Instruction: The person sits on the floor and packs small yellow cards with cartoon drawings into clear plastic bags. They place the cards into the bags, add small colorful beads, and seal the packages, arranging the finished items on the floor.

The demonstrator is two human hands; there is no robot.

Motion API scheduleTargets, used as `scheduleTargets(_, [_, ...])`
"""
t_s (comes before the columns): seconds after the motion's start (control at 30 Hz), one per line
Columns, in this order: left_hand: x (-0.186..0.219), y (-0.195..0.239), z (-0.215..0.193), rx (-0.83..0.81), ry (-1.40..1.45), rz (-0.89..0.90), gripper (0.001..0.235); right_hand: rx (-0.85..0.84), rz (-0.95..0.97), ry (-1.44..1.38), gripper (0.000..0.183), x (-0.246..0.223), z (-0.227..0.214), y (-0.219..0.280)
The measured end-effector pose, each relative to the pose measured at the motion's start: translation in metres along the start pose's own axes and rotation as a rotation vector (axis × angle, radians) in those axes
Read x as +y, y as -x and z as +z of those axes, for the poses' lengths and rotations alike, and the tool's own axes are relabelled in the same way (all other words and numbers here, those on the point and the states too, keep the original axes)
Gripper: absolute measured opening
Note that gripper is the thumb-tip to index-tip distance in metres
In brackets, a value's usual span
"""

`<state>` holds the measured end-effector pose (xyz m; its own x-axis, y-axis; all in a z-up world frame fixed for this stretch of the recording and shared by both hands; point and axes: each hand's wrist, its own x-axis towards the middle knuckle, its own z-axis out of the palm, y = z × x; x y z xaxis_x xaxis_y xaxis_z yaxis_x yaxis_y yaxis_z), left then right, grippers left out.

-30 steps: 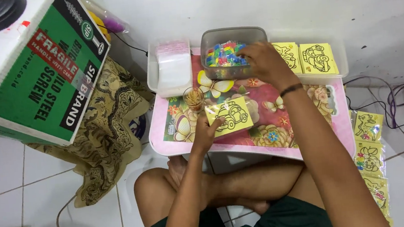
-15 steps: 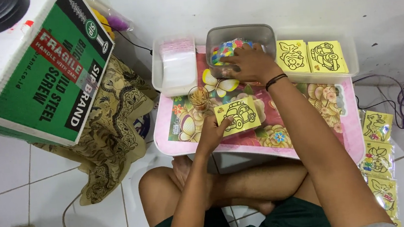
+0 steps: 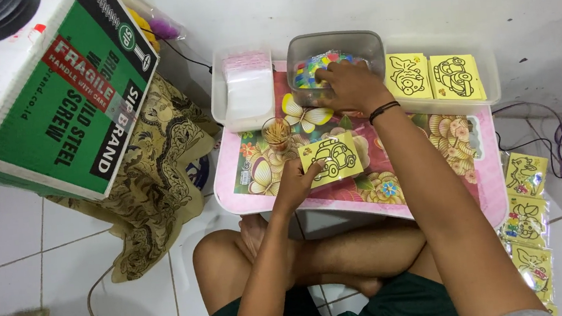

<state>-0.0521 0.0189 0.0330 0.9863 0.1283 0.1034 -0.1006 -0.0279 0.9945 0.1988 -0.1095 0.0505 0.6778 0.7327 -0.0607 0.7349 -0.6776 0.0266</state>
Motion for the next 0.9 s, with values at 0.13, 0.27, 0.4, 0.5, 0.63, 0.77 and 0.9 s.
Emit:
scheduleTargets(0.13, [-0.006,-0.001,0.001,-0.001,-0.013,0.001,0.033,-0.036,0.005,0.026,0.051,-0.009,-0.014,0.008])
scheduleTargets(0.27, [-0.008,-0.003,0.001,-0.004,-0.039,0.005,0.033,0.006,0.006,-0.042,0.049,0.0,-0.004,0.002])
scheduleTargets(0.4, [-0.005,-0.002,0.002,0.001,-0.029,0.003,0.03,0.025,0.012,-0.018,0.048,-0.003,-0.003,0.003])
scheduleTargets(0.5, [-0.012,-0.003,0.002,0.007,-0.022,-0.013,0.031,0.059,0.03,-0.015,0.044,0.001,0.005,-0.001])
scheduleTargets(0.63, [-0.007,-0.003,0.002,-0.001,-0.025,-0.002,0.034,0.009,0.073,-0.01,0.045,-0.002,0.0,0.005])
scheduleTargets(0.77, [-0.006,-0.003,0.003,0.003,-0.034,0.008,0.035,0.05,0.053,-0.102,0.043,0.005,0.002,0.005])
scheduleTargets(0.9, [-0.005,-0.002,0.003,0.01,-0.027,0.017,0.035,0.148,-0.023,-0.131,0.034,0.014,0.006,0.003])
